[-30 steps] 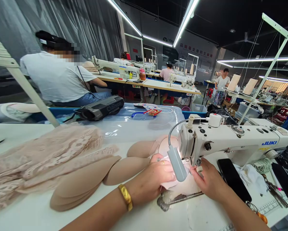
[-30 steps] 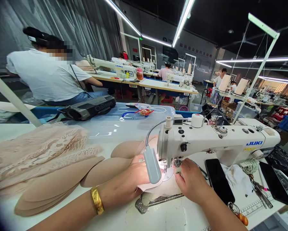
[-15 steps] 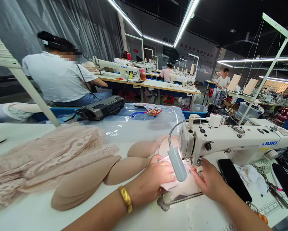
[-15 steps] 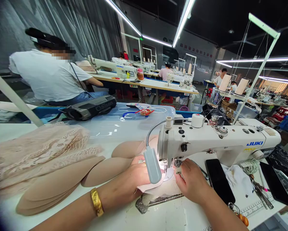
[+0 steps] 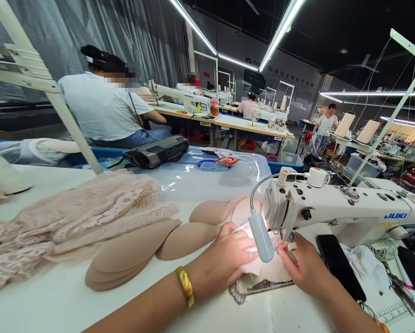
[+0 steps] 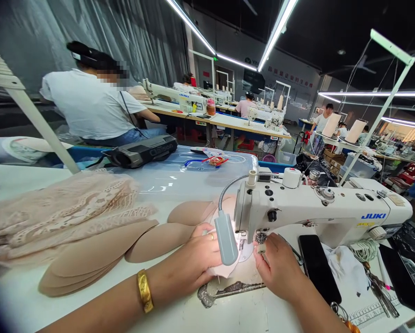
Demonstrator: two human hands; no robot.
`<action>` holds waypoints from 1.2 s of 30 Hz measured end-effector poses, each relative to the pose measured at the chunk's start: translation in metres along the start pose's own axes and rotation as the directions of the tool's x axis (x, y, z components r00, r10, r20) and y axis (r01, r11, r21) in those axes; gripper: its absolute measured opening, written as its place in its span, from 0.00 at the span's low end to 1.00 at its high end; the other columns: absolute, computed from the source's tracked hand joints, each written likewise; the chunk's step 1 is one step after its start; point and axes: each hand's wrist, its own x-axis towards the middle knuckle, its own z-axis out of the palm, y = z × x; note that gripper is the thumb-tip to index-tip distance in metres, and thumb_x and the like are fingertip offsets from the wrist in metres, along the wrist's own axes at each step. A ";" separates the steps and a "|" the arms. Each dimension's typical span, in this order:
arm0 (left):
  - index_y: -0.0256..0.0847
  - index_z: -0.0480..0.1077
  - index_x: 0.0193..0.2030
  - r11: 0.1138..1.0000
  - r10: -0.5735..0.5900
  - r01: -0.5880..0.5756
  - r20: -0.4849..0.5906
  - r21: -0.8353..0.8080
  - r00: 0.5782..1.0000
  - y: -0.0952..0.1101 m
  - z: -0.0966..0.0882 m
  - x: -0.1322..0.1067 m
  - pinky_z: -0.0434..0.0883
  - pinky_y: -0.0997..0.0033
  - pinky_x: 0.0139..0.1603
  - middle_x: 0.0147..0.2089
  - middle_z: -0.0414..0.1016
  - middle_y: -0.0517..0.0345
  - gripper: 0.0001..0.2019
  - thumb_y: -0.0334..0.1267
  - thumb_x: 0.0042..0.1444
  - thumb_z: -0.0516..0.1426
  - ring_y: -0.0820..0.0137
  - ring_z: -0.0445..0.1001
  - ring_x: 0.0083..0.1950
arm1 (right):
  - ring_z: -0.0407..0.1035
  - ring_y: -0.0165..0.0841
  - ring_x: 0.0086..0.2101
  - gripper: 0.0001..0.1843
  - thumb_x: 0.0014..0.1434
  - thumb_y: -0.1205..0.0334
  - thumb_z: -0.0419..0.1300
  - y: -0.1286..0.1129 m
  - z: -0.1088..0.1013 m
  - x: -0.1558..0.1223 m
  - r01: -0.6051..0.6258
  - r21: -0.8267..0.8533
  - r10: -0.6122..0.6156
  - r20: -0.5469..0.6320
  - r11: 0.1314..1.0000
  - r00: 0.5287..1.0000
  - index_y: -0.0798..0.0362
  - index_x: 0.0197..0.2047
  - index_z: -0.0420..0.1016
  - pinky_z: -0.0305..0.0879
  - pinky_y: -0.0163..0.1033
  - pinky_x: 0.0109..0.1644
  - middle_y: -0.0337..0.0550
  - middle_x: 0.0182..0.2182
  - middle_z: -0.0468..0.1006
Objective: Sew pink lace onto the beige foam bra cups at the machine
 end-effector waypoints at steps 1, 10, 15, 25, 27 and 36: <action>0.44 0.74 0.38 1.000 0.007 -0.007 0.005 0.000 1.000 0.000 0.002 -0.001 0.57 0.50 0.59 0.44 0.81 0.55 0.05 0.29 0.55 0.60 0.57 0.73 0.49 | 0.75 0.44 0.41 0.08 0.71 0.66 0.51 0.000 0.000 0.000 0.002 -0.003 -0.002 0.002 1.000 1.000 0.49 0.47 0.70 0.72 0.47 0.44 0.48 0.41 0.80; 0.43 0.67 0.33 0.998 0.064 -0.064 -0.055 -0.010 0.996 0.013 0.013 -0.010 0.52 0.44 0.58 0.36 0.77 0.61 0.06 0.35 0.61 0.59 0.59 0.73 0.41 | 0.70 0.39 0.37 0.08 0.70 0.67 0.53 -0.007 -0.003 -0.003 0.119 -0.032 -0.114 0.125 0.992 0.986 0.47 0.44 0.72 0.66 0.41 0.42 0.41 0.34 0.77; 0.42 0.66 0.32 0.995 0.080 -0.083 -0.056 -0.047 0.995 0.028 0.006 -0.012 0.55 0.44 0.57 0.37 0.78 0.62 0.06 0.33 0.60 0.59 0.60 0.76 0.40 | 0.68 0.35 0.34 0.10 0.68 0.69 0.53 -0.013 -0.001 -0.004 0.157 -0.018 -0.146 0.285 0.987 0.948 0.46 0.43 0.74 0.60 0.39 0.37 0.39 0.34 0.74; 0.42 0.69 0.33 0.997 0.025 -0.020 -0.072 0.075 0.997 0.030 0.003 -0.005 0.55 0.41 0.59 0.35 0.79 0.59 0.06 0.32 0.62 0.59 0.60 0.75 0.39 | 0.62 0.35 0.30 0.11 0.65 0.71 0.52 -0.009 0.012 -0.002 0.124 -0.083 -0.106 0.189 0.989 0.976 0.49 0.34 0.70 0.51 0.39 0.32 0.40 0.29 0.70; 0.42 0.70 0.35 0.999 -0.018 0.020 -0.042 0.040 0.999 0.026 0.000 -0.002 0.54 0.43 0.60 0.38 0.80 0.59 0.05 0.32 0.62 0.60 0.59 0.76 0.42 | 0.59 0.35 0.29 0.10 0.65 0.70 0.52 -0.008 0.015 -0.002 0.104 -0.095 -0.087 0.168 0.990 0.982 0.49 0.33 0.69 0.49 0.39 0.31 0.40 0.30 0.70; 0.46 0.73 0.40 0.999 -0.033 0.032 -0.089 -0.017 0.996 0.012 -0.005 0.008 0.58 0.49 0.57 0.42 0.81 0.62 0.12 0.30 0.68 0.50 0.61 0.77 0.44 | 0.60 0.35 0.32 0.07 0.64 0.69 0.51 -0.006 0.020 -0.001 0.025 -0.119 -0.008 0.147 0.993 0.989 0.50 0.36 0.68 0.50 0.38 0.34 0.40 0.31 0.70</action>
